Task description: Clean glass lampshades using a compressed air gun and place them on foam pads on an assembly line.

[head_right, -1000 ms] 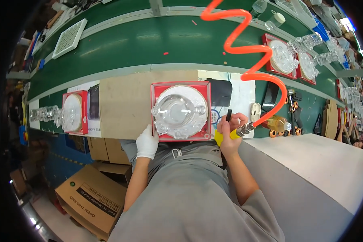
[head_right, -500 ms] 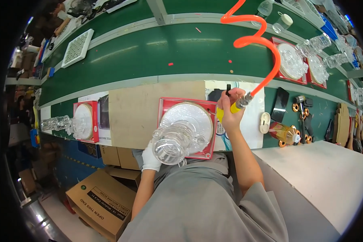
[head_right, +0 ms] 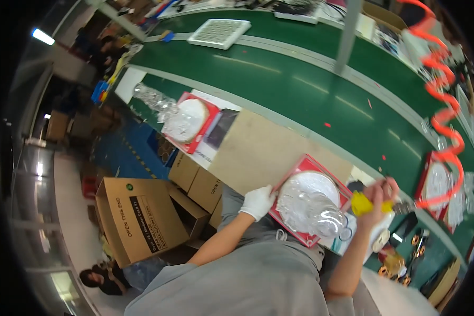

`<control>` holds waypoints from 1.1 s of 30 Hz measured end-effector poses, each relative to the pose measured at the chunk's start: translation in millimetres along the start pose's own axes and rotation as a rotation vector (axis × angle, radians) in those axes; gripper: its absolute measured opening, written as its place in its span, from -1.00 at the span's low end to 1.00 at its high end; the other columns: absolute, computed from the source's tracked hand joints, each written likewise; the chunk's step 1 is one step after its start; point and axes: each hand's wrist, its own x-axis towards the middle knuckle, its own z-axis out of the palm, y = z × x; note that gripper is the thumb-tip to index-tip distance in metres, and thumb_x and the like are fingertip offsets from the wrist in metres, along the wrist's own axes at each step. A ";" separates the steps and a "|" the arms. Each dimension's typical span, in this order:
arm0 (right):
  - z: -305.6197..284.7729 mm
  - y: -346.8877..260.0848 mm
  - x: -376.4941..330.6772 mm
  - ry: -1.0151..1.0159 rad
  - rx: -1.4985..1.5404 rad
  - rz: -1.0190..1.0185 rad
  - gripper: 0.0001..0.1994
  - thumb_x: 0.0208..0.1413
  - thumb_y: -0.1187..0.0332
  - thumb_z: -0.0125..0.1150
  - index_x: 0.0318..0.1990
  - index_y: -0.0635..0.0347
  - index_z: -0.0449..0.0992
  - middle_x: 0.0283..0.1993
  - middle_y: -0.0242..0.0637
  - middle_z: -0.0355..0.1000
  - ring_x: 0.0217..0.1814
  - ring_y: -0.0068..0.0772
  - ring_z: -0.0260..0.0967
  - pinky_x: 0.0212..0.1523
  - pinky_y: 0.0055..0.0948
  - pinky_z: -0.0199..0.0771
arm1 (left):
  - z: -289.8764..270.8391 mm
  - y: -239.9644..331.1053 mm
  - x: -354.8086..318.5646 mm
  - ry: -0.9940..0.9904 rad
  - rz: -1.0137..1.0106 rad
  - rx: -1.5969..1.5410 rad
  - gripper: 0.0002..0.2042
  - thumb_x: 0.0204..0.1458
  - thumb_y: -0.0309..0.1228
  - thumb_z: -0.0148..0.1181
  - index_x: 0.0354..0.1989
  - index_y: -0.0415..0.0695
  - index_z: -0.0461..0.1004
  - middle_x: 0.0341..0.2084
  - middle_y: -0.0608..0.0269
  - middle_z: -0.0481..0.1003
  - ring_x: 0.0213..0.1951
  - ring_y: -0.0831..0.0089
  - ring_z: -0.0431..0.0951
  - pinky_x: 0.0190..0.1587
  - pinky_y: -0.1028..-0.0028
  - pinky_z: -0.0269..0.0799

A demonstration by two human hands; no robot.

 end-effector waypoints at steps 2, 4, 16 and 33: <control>-20.7 -16.5 -5.8 -0.031 -0.008 0.008 -0.69 0.16 0.51 0.01 0.07 0.16 0.27 -0.24 -0.35 0.28 -0.43 -0.64 0.05 -0.39 -0.66 0.08 | -10.8 -10.7 6.7 0.020 -0.048 -0.065 -0.72 0.10 -0.16 0.01 -0.38 -0.15 0.43 -0.46 -0.06 0.54 -0.36 0.00 0.58 -0.30 0.06 0.48; -44.2 -25.4 -13.2 0.076 -0.040 -0.007 -0.68 0.21 0.49 -0.01 0.11 0.17 0.26 -0.18 -0.33 0.29 -0.44 -0.63 0.04 -0.41 -0.61 0.09 | -22.0 -30.8 17.5 0.050 -0.082 -0.084 -0.72 0.10 -0.16 0.00 -0.38 -0.16 0.44 -0.44 -0.08 0.54 -0.34 -0.02 0.57 -0.28 0.06 0.47; 24.2 -2.5 -83.0 -0.108 -0.115 0.230 -0.87 0.17 0.50 0.01 -0.14 0.23 0.35 -0.38 -0.43 0.23 -0.50 -0.65 0.10 -0.48 -0.61 0.14 | -141.5 -164.8 8.7 0.597 -0.497 -0.112 -0.73 0.13 -0.23 0.05 -0.22 -0.21 0.47 -0.26 -0.08 0.55 -0.22 0.04 0.58 -0.14 0.17 0.47; 103.6 32.7 -163.7 -0.841 -0.414 0.512 -0.83 -0.04 0.56 0.27 -0.23 0.32 0.53 -0.04 -0.17 0.39 0.03 -0.31 0.34 0.03 -0.33 0.30 | -122.2 63.8 -43.2 0.503 0.581 -1.431 -0.59 0.22 -0.39 0.00 0.22 -0.18 0.16 0.10 0.07 0.35 0.10 0.35 0.41 0.15 0.35 0.31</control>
